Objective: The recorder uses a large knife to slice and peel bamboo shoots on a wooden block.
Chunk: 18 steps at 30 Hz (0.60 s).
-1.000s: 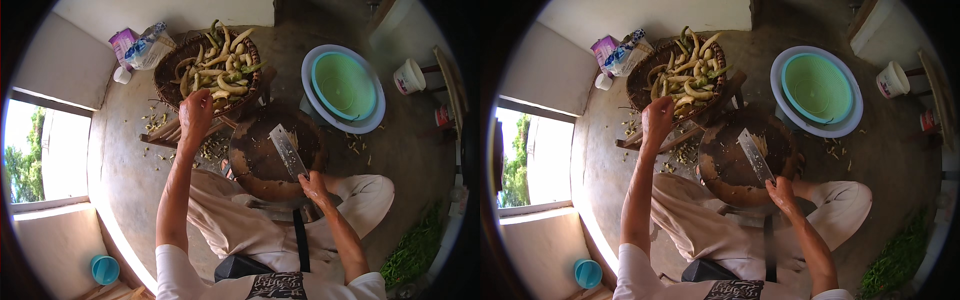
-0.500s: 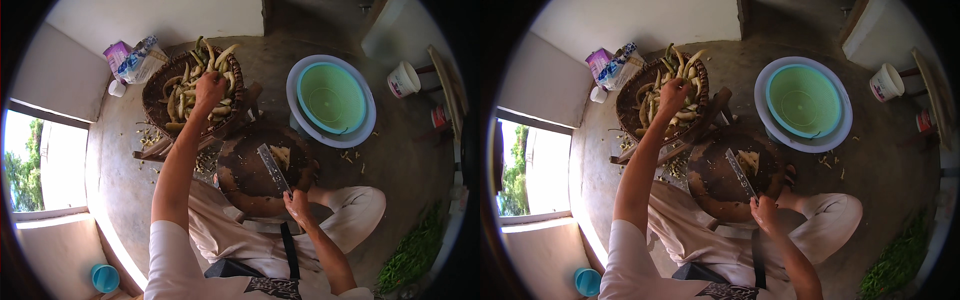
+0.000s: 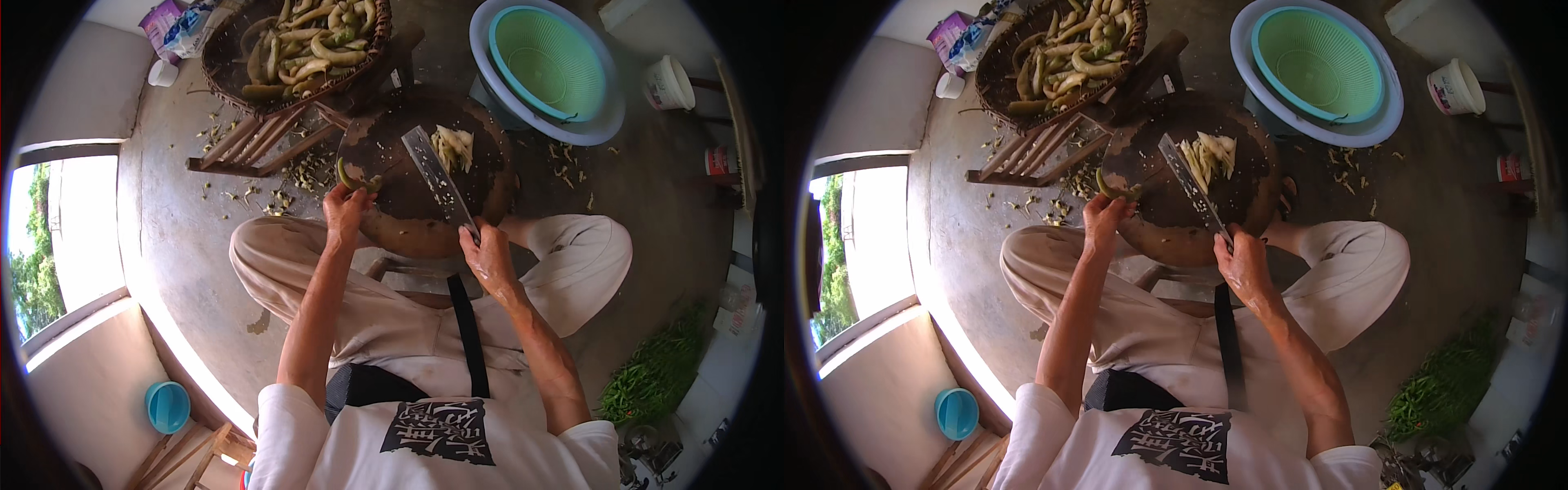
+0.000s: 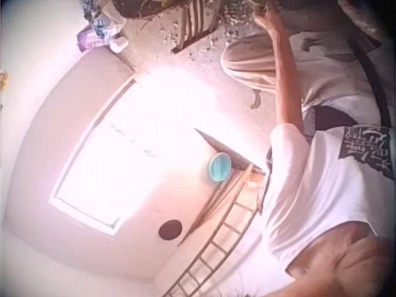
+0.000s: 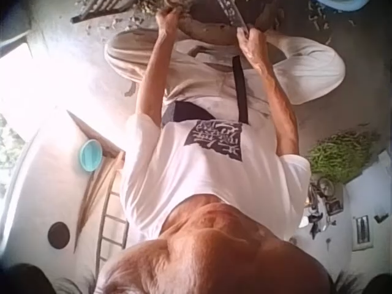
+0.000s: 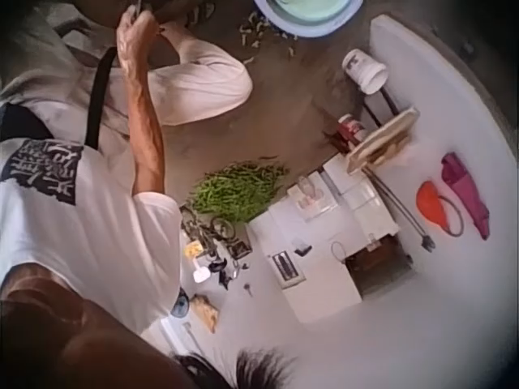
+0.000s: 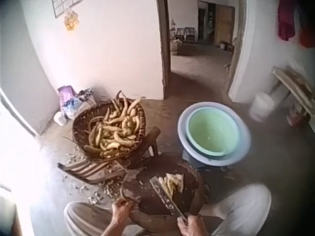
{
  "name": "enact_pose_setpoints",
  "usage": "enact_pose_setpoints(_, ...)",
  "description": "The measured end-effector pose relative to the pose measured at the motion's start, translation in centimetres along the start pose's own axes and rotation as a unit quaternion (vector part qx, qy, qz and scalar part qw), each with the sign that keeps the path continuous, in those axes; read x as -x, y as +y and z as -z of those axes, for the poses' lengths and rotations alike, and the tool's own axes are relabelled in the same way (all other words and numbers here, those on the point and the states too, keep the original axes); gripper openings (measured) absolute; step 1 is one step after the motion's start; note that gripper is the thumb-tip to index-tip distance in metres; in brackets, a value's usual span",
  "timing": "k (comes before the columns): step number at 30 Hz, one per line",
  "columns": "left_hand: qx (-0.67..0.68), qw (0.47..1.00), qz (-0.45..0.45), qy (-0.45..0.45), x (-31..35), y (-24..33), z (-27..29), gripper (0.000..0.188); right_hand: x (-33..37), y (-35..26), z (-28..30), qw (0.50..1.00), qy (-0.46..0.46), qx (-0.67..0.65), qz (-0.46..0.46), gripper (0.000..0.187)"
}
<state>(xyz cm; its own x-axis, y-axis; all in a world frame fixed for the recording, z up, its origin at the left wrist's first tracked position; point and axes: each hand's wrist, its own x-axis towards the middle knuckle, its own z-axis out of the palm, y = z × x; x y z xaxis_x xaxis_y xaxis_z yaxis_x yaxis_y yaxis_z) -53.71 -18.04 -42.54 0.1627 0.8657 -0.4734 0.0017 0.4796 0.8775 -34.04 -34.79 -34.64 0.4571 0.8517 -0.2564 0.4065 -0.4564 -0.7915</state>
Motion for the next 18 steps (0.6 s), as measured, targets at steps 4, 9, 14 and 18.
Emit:
enact_pose_setpoints(4, -0.097, 0.993, 0.015, 0.065, 1.1, -2.7, -0.6, 0.018, 1.6, -1.0, -0.8, 0.999, -0.030, 0.042, 0.009, 0.020)
enact_pose_setpoints(9, -0.156, 0.985, -0.004, 0.072, 1.7, -2.5, -0.4, 0.017, 2.3, 0.0, -2.6, 0.987, -0.076, 0.140, 0.023, 0.024)
enact_pose_setpoints(14, -0.248, 0.957, -0.111, 0.102, 2.4, -1.8, -0.6, 0.015, 2.2, -0.1, -2.4, 0.983, -0.063, 0.160, 0.063, 0.021)
enact_pose_setpoints(18, -0.226, 0.965, -0.079, 0.103, 1.6, -3.1, -0.3, 0.015, 1.6, -0.6, -1.9, 0.974, -0.078, 0.199, 0.069, 0.019)
